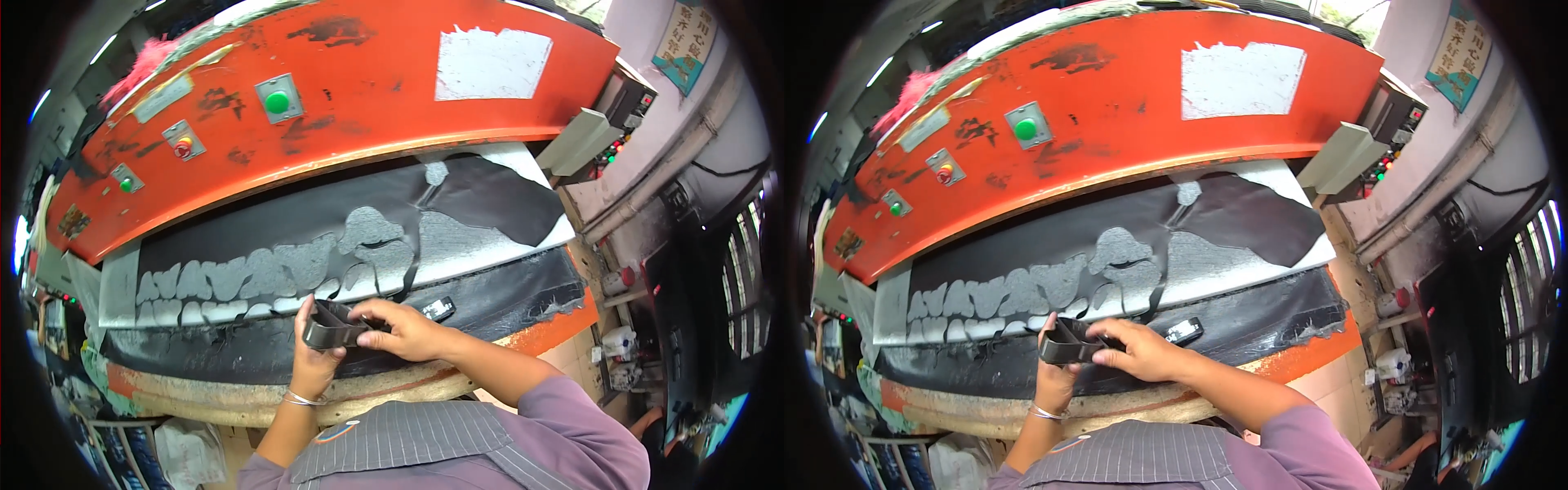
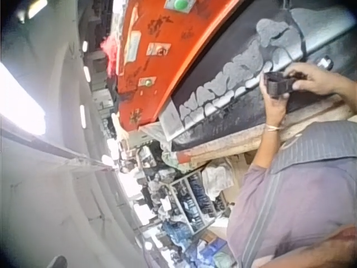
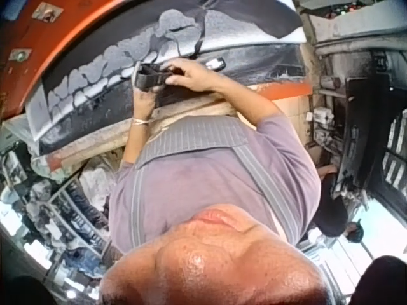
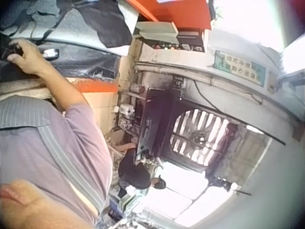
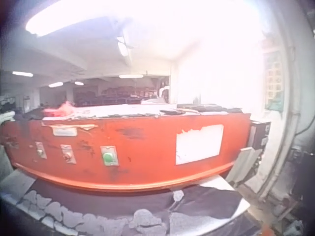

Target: Using a hydraulic clicker press and metal dies to cut shoe components from a sheet of leather.

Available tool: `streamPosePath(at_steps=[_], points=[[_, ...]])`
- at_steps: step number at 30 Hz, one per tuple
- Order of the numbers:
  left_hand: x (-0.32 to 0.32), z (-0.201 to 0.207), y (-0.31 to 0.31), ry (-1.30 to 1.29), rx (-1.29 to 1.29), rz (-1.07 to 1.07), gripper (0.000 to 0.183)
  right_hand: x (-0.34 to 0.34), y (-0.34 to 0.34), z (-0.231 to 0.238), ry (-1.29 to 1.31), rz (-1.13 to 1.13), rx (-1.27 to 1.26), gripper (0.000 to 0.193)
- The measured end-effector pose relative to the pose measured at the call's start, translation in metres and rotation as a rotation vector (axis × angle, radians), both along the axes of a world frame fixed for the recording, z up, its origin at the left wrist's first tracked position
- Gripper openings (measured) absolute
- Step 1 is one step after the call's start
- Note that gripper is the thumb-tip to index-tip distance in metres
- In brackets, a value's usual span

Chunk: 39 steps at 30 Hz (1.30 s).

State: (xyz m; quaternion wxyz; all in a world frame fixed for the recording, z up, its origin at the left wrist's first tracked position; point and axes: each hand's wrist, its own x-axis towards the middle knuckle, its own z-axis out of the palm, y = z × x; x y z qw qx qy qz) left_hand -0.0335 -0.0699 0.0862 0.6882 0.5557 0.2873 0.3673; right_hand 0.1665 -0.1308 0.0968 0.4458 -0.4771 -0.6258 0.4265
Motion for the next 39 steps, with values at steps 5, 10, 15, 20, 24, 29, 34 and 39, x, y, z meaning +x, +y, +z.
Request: streamPosePath(at_steps=[5,10,15,20,24,29,34,39], points=[[-0.025,0.012,-0.025,0.325,0.322,0.027,0.105,-0.010,-0.011,0.001,-0.020,0.237,-0.044,0.055],[-0.053,0.000,-0.047,0.367,0.295,0.144,0.106,-0.035,-0.013,-0.011,-0.119,0.456,0.024,0.036],[-0.066,0.005,-0.067,0.461,0.577,0.153,0.102,-0.058,-0.031,-0.011,-0.177,0.466,-0.051,0.026],[-0.117,-0.013,-0.102,0.538,0.262,0.433,0.040,-0.100,-0.041,-0.024,-0.395,0.212,0.224,0.034],[-0.132,-0.017,-0.181,0.696,0.147,0.460,0.040,-0.106,-0.110,-0.019,-0.762,0.067,0.222,0.039],[-0.184,-0.091,-0.300,0.671,-0.112,0.693,0.065,-0.072,-0.152,-0.026,-0.911,-0.235,0.051,0.022],[-0.276,-0.192,-0.420,0.547,-0.880,1.462,0.101,-0.036,-0.092,-0.074,-1.012,-0.128,0.334,0.026],[-0.363,-0.276,-0.604,1.170,-0.641,1.935,0.071,-0.039,-0.086,-0.070,-0.990,-0.133,0.287,0.027]])
